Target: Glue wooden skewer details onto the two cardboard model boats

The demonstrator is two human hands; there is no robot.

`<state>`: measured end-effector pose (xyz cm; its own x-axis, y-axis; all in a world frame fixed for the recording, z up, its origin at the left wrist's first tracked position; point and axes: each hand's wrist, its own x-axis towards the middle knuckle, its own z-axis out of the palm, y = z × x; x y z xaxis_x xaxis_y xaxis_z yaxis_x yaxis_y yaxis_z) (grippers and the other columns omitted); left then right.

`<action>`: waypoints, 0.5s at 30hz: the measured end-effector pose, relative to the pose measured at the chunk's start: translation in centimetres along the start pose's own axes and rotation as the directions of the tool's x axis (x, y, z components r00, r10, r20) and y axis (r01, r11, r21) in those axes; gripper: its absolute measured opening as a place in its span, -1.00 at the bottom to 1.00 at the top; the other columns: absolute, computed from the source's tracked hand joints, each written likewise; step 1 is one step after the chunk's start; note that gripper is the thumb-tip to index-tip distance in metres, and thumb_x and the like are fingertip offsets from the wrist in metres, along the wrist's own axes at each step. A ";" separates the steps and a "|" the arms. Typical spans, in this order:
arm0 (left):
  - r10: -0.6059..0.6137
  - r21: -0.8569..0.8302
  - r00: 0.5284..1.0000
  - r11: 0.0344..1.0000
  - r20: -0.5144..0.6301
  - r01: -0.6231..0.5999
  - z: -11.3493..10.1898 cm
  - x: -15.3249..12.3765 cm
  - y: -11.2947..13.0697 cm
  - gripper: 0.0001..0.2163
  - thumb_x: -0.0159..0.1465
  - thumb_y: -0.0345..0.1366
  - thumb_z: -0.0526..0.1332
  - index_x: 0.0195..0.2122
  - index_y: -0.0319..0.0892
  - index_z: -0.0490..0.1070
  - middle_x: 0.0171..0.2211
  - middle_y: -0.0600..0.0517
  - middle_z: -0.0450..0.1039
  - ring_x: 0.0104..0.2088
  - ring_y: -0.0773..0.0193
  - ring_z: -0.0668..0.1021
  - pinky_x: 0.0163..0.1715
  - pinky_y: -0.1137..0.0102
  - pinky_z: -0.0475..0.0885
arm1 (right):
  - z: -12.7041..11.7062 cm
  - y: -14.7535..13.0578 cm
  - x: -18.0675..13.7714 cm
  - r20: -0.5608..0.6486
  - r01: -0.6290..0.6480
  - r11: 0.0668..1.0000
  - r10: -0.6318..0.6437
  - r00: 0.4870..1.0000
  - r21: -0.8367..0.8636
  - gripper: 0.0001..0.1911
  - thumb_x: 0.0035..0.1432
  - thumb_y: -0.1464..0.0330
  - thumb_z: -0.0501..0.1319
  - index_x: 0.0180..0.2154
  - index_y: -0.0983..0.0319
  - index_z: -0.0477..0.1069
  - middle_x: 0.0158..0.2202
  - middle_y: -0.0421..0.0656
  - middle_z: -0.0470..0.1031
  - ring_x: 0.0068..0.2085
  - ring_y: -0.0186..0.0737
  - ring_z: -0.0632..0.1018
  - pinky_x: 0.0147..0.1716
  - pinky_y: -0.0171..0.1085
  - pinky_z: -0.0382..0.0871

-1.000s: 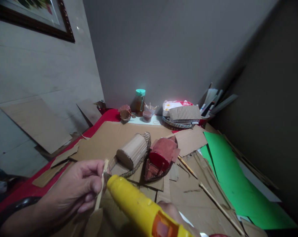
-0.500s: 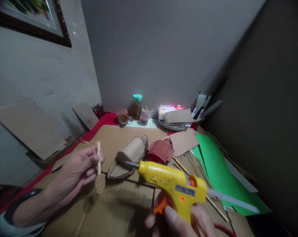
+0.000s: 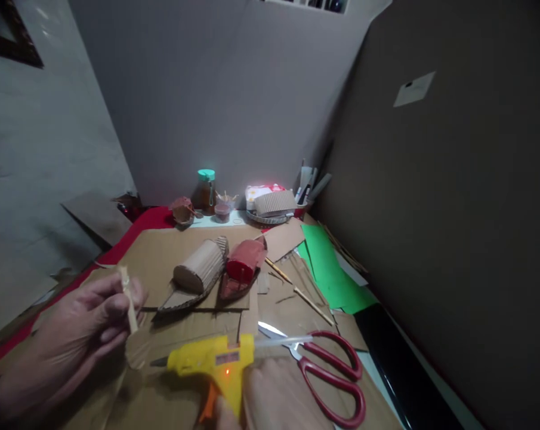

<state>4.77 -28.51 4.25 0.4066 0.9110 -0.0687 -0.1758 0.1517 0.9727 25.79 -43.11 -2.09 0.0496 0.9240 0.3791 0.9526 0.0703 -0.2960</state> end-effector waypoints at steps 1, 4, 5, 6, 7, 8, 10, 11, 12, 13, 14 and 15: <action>-0.018 0.019 1.000 1.000 0.021 0.018 -0.1 -0.2 -0.2 -0.65 0.03 -0.08 0.46 -0.54 -0.19 0.35 -0.68 0.23 0.17 -0.71 0.57 0.15 -0.74 0.67 0.05 | 0.5 -0.7 0.4 0.018 -0.007 1.000 0.008 1.000 -0.025 -0.53 0.17 0.06 0.12 -0.68 0.14 0.25 -0.74 -0.21 0.27 -0.66 -0.27 0.33 -0.71 -0.31 0.15; -0.104 0.113 0.992 0.989 0.072 0.096 -0.3 -0.8 -0.6 -0.64 0.07 -0.03 0.43 -0.54 -0.18 0.34 -0.75 0.25 0.14 -0.75 0.59 0.13 -0.74 0.66 -0.01 | 1.5 -2.3 1.2 0.023 -0.012 1.000 0.013 1.000 -0.016 -0.50 0.16 0.07 0.11 -0.72 0.17 0.25 -0.75 -0.18 0.23 -0.66 -0.27 0.33 -0.65 -0.29 0.16; -0.125 0.147 0.989 0.983 0.082 0.112 -0.2 -1.0 -0.8 -0.63 0.07 -0.01 0.42 -0.54 -0.18 0.34 -0.77 0.24 0.15 -0.76 0.59 0.13 -0.74 0.66 -0.01 | 1.6 -2.7 1.3 0.021 -0.015 1.000 0.015 1.000 -0.008 -0.51 0.15 0.09 0.12 -0.72 0.18 0.25 -0.75 -0.18 0.24 -0.66 -0.27 0.33 -0.64 -0.29 0.17; -0.139 0.176 0.987 0.977 0.083 0.123 0.0 -1.3 -0.9 -0.62 0.08 0.01 0.40 -0.54 -0.18 0.34 -0.79 0.24 0.16 -0.77 0.59 0.13 -0.74 0.66 -0.01 | 1.4 -2.9 1.3 0.022 -0.015 1.000 0.015 1.000 0.003 -0.53 0.14 0.11 0.14 -0.72 0.18 0.25 -0.74 -0.19 0.24 -0.66 -0.28 0.34 -0.63 -0.30 0.17; -0.150 0.197 0.985 0.971 0.082 0.132 0.3 -1.5 -0.9 -0.61 0.09 0.03 0.39 -0.54 -0.18 0.34 -0.81 0.23 0.17 -0.78 0.59 0.14 -0.74 0.67 0.00 | 1.0 -3.0 1.3 0.020 -0.015 1.000 0.015 1.000 0.012 -0.55 0.14 0.13 0.15 -0.71 0.18 0.26 -0.74 -0.19 0.25 -0.66 -0.29 0.34 -0.63 -0.31 0.16; -0.161 0.207 0.984 0.968 0.077 0.142 0.7 -1.6 -0.9 -0.60 0.10 0.04 0.38 -0.54 -0.18 0.34 -0.83 0.22 0.19 -0.80 0.58 0.15 -0.75 0.67 0.01 | 0.4 -3.1 1.4 0.022 -0.021 0.999 0.021 1.000 0.028 -0.57 0.15 0.16 0.15 -0.68 0.18 0.27 -0.72 -0.21 0.26 -0.66 -0.30 0.34 -0.64 -0.32 0.15; -0.197 0.196 0.978 0.964 0.061 0.182 1.9 -1.9 -0.9 -0.61 0.08 0.02 0.40 -0.56 -0.18 0.33 -0.84 0.19 0.26 -0.82 0.56 0.21 -0.78 0.67 0.04 | -1.4 -3.0 1.7 0.033 -0.045 0.997 0.043 0.999 0.065 -0.64 0.19 0.23 0.14 -0.62 0.17 0.26 -0.69 -0.24 0.29 -0.66 -0.31 0.34 -0.65 -0.33 0.10; -0.219 0.177 0.974 0.962 0.060 0.206 2.6 -2.0 -0.9 -0.62 0.06 -0.02 0.42 -0.57 -0.18 0.32 -0.83 0.17 0.31 -0.82 0.53 0.25 -0.79 0.67 0.06 | -2.4 -2.9 2.0 0.073 -0.072 0.992 0.065 0.995 0.106 -0.68 0.19 0.27 0.14 -0.60 0.16 0.24 -0.68 -0.26 0.30 -0.67 -0.33 0.32 -0.67 -0.34 0.06; -0.239 0.158 0.969 0.961 0.066 0.226 3.2 -2.0 -0.8 -0.63 0.06 -0.06 0.42 -0.57 -0.18 0.31 -0.82 0.15 0.34 -0.81 0.50 0.30 -0.79 0.66 0.11 | -3.4 -2.7 2.2 0.094 -0.084 0.989 0.073 0.993 0.124 -0.72 0.18 0.31 0.14 -0.57 0.15 0.22 -0.67 -0.28 0.31 -0.67 -0.34 0.32 -0.69 -0.35 0.03; -0.256 0.140 0.963 0.960 0.082 0.243 3.9 -1.9 -0.9 -0.66 0.07 -0.11 0.42 -0.56 -0.18 0.31 -0.81 0.13 0.38 -0.80 0.47 0.35 -0.78 0.65 0.16 | -4.2 -2.5 2.5 0.102 -0.097 0.986 0.083 0.991 0.133 -0.75 0.17 0.31 0.15 -0.54 0.15 0.20 -0.65 -0.28 0.33 -0.67 -0.33 0.31 -0.70 -0.34 0.00; -0.269 0.124 0.957 0.959 0.107 0.256 4.5 -1.8 -1.0 -0.68 0.09 -0.14 0.42 -0.55 -0.18 0.31 -0.79 0.11 0.41 -0.79 0.44 0.39 -0.76 0.63 0.22 | -4.7 -2.3 2.7 0.123 -0.114 0.981 0.095 0.988 0.157 -0.81 0.15 0.31 0.16 -0.49 0.14 0.22 -0.62 -0.28 0.35 -0.65 -0.31 0.33 -0.70 -0.34 0.01; -0.274 0.112 0.953 0.959 0.131 0.261 5.1 -1.7 -1.1 -0.69 0.12 -0.16 0.40 -0.54 -0.17 0.31 -0.78 0.09 0.43 -0.77 0.41 0.42 -0.74 0.61 0.26 | -5.0 -2.1 2.8 0.120 -0.127 0.974 0.105 0.987 0.190 -0.87 0.10 0.31 0.19 -0.43 0.14 0.25 -0.57 -0.27 0.39 -0.61 -0.29 0.38 -0.68 -0.34 0.05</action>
<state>8.85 -32.17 4.43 0.5528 0.7762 -0.3032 0.0376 0.3402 0.9396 25.42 -42.58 3.97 0.1128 0.9647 0.2378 0.8642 0.0229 -0.5027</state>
